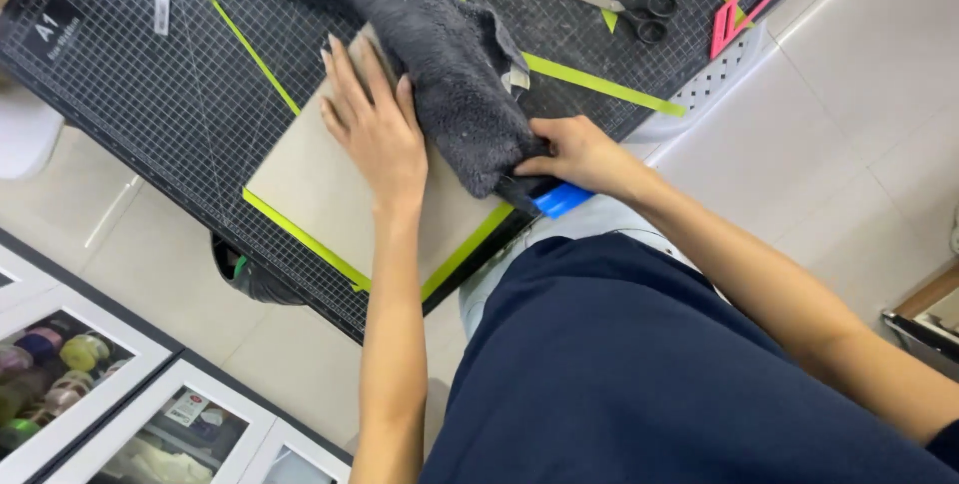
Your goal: Refining the edges of a white box by applying green adhesive paper, smoothing it with a squeegee, and trimming excess with a craft knife and scissors.
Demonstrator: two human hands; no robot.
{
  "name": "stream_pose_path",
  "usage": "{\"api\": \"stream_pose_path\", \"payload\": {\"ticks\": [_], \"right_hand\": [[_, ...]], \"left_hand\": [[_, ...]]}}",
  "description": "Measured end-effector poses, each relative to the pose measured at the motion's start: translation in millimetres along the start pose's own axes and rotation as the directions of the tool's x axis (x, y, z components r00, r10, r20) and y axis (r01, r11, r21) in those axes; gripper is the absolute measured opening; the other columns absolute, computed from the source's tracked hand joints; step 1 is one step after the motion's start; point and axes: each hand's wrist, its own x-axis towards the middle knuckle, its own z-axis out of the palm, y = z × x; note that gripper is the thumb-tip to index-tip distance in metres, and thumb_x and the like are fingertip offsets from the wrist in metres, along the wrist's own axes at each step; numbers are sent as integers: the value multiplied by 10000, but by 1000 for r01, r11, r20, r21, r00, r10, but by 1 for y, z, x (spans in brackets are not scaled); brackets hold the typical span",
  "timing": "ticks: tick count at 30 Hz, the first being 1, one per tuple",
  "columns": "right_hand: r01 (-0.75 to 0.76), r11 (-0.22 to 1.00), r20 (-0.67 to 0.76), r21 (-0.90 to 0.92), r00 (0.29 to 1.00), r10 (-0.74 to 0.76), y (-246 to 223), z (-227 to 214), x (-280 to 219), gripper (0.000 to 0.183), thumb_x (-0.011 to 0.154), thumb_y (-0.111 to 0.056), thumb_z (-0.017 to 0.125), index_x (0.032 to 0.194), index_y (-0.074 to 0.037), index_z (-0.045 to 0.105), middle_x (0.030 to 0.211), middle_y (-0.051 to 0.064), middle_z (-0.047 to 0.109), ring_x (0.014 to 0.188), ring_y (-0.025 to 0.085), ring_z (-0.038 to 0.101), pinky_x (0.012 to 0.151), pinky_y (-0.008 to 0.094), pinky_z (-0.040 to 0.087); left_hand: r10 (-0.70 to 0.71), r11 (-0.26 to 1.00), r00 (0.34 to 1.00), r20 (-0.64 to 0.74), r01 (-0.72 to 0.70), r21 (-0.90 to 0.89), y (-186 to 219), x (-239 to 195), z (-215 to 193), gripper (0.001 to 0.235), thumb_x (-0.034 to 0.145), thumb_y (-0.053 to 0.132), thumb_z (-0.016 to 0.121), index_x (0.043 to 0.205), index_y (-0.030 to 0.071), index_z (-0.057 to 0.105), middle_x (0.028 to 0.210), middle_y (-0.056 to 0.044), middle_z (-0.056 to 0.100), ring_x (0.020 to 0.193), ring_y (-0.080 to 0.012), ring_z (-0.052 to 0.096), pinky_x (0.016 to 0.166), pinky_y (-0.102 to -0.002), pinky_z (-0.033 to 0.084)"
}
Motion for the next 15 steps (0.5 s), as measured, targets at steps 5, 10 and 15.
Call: {"api": "stream_pose_path", "payload": {"ticks": [5,10,15], "right_hand": [[-79,993,94,82,993,71,32,11,-22,399,785,-261,784,1152,-126,705,1042,16,765,943,119,679,850,288,498],[-79,885,108,458,994,33,15,-20,-27,276,792,-221,803,1003,-67,715,943,-15,714,854,64,608,736,241,520],[-1,999,-107,46,994,6,30,1,40,361,719,-342,915,922,-101,741,801,55,735,808,202,690,764,337,530]], "left_hand": [[43,986,996,-82,-29,161,4,3,-6,555,1143,459,249,1586,138,338,1643,-102,250,1533,-294,317,1166,-537,389],[-120,989,988,-98,128,78,5,0,-1,559,1134,413,328,1587,87,292,1642,-174,231,1544,-362,214,1191,-566,352],[-55,993,992,-113,67,97,1,2,-5,531,1089,338,373,1516,25,340,1484,-193,399,1449,-365,354,1100,-552,350]]}}
